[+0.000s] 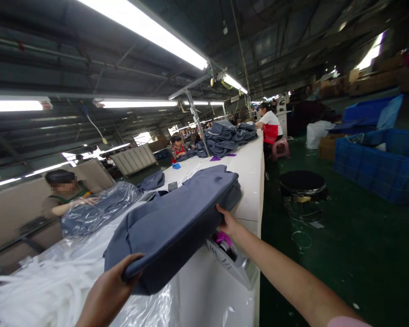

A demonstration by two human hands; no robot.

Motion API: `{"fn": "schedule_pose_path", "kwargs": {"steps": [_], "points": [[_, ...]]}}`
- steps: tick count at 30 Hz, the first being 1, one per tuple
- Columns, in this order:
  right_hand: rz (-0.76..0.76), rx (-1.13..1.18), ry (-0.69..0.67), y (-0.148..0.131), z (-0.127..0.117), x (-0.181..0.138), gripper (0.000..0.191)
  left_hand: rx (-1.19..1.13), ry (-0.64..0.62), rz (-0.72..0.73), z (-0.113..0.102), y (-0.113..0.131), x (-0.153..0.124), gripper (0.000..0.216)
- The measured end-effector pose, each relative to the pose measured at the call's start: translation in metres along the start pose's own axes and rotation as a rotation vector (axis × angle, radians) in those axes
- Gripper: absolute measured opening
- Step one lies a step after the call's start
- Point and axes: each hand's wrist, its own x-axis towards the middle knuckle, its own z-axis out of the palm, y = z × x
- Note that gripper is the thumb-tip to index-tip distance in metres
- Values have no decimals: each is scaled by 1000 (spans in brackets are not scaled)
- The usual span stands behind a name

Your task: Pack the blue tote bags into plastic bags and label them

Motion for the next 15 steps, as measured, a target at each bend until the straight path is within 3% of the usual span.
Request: {"fn": "schedule_pose_path", "kwargs": {"steps": [2, 5, 8, 12, 15], "points": [[18, 40, -33, 12, 16, -6, 19, 98, -28, 42, 0, 6, -11, 59], [22, 89, -71, 32, 44, -21, 18, 189, -59, 144, 4, 38, -7, 83], [12, 133, -122, 53, 76, -41, 28, 189, -1, 137, 13, 62, 8, 69], [21, 169, -248, 73, 119, -65, 34, 164, 65, 90, 15, 47, 9, 48], [76, 168, -368, 84, 152, -78, 34, 233, 148, 32, -10, 28, -14, 48]]}}
